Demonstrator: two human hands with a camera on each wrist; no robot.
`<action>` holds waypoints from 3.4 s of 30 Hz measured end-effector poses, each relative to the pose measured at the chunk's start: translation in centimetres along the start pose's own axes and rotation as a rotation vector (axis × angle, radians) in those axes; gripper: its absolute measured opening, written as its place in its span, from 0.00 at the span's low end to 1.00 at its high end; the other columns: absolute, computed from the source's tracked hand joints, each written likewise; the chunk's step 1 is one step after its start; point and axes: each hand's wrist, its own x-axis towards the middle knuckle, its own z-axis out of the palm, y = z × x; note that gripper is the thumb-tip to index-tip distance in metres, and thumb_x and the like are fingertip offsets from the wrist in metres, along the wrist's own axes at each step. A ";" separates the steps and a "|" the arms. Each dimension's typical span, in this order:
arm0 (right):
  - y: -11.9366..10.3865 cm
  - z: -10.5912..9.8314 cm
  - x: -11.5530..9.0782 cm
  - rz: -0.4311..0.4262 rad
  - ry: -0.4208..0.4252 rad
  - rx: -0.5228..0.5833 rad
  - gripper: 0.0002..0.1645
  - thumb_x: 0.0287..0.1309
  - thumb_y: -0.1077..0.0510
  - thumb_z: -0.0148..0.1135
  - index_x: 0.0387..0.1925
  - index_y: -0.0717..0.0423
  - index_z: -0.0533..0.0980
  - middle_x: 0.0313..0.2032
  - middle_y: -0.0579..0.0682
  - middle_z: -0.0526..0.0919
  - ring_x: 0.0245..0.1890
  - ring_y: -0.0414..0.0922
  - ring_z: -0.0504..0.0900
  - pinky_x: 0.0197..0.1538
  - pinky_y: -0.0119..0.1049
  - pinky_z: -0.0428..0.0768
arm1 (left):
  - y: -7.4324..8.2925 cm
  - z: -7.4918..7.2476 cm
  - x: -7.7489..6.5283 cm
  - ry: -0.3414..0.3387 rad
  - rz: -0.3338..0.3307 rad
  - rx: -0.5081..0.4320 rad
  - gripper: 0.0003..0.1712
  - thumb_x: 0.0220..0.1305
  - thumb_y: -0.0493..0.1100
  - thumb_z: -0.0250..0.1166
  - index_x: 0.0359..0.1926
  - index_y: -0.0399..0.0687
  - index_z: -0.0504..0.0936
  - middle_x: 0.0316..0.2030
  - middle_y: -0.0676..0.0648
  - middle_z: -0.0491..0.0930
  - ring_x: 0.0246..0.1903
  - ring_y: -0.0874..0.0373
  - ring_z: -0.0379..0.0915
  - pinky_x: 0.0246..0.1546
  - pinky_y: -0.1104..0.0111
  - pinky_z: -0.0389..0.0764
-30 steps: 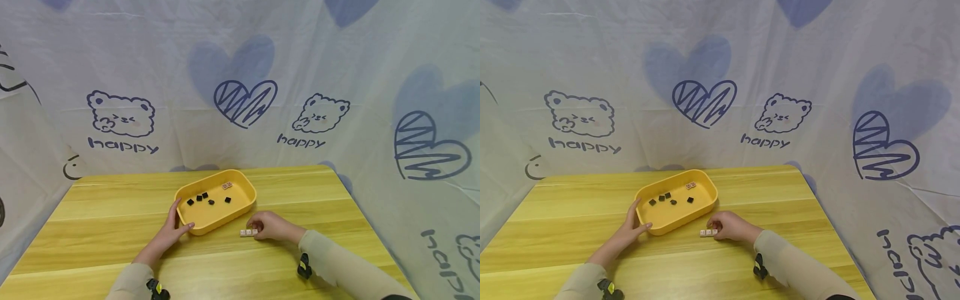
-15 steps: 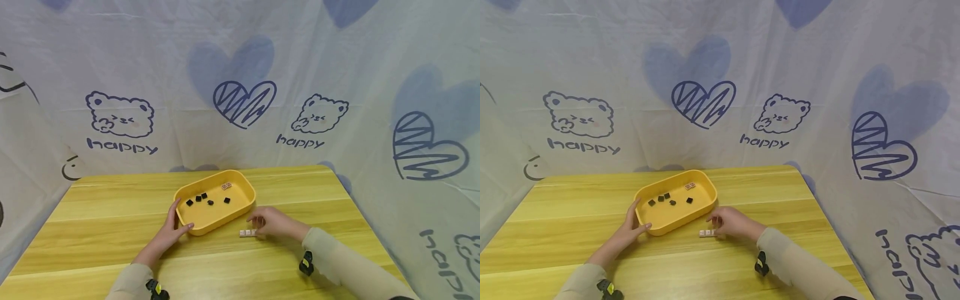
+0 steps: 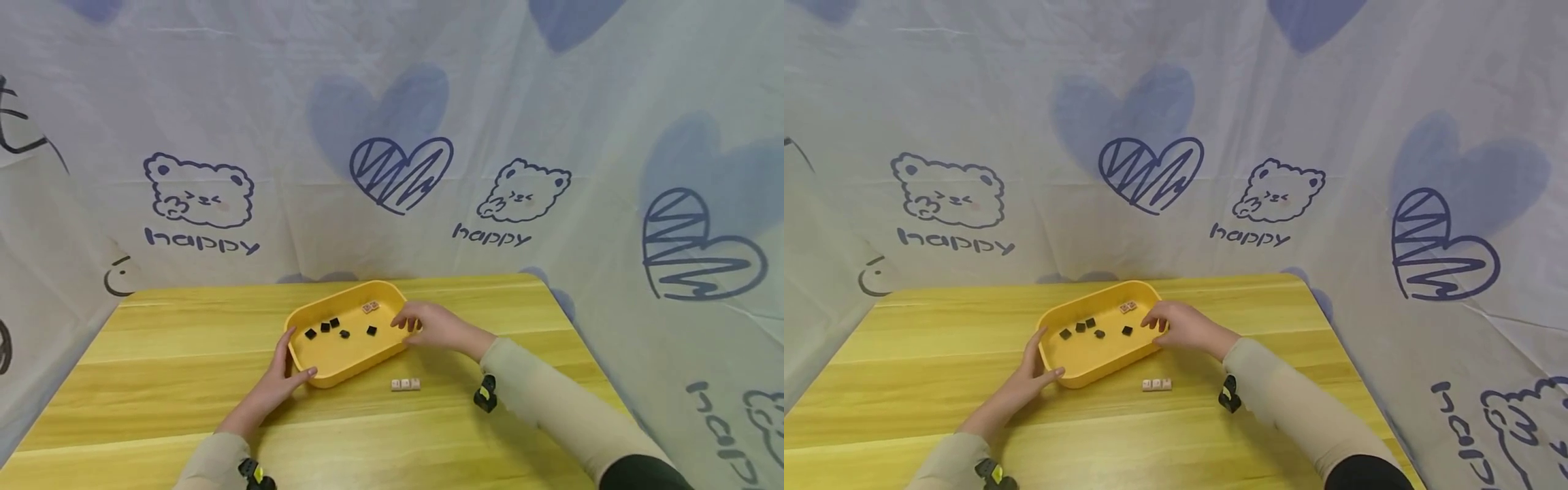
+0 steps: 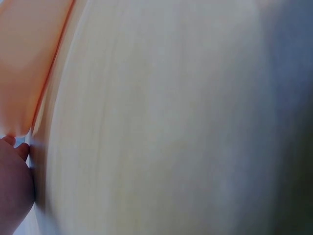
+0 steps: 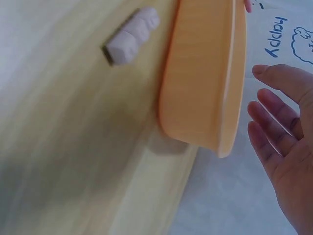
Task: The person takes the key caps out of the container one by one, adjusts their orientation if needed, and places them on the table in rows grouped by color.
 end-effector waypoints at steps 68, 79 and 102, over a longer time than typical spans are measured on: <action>4.4 2.9 11.0 0.153 -0.340 -0.174 0.08 0.55 0.67 0.68 0.32 0.51 0.87 0.31 0.42 0.85 0.27 0.36 0.78 0.33 0.30 0.78 | -0.5 0.8 0.0 0.025 0.024 -0.019 0.57 0.62 0.44 0.68 0.77 0.51 0.36 0.73 0.30 0.27 0.72 0.37 0.24 0.70 0.49 0.35; 3.8 1.5 9.6 0.156 -0.330 -0.097 0.06 0.56 0.64 0.66 0.33 0.50 0.85 0.28 0.41 0.82 0.27 0.39 0.76 0.31 0.30 0.76 | -0.5 0.5 0.0 0.031 0.031 0.012 0.57 0.62 0.44 0.68 0.77 0.51 0.36 0.73 0.28 0.27 0.72 0.34 0.25 0.69 0.47 0.36; 2.4 -1.6 3.5 0.037 -0.126 0.100 0.11 0.51 0.67 0.70 0.39 0.63 0.85 0.33 0.45 0.78 0.35 0.40 0.79 0.40 0.30 0.81 | -0.3 0.2 -0.1 0.025 0.069 0.002 0.56 0.63 0.41 0.67 0.77 0.48 0.35 0.73 0.28 0.27 0.72 0.34 0.26 0.69 0.47 0.37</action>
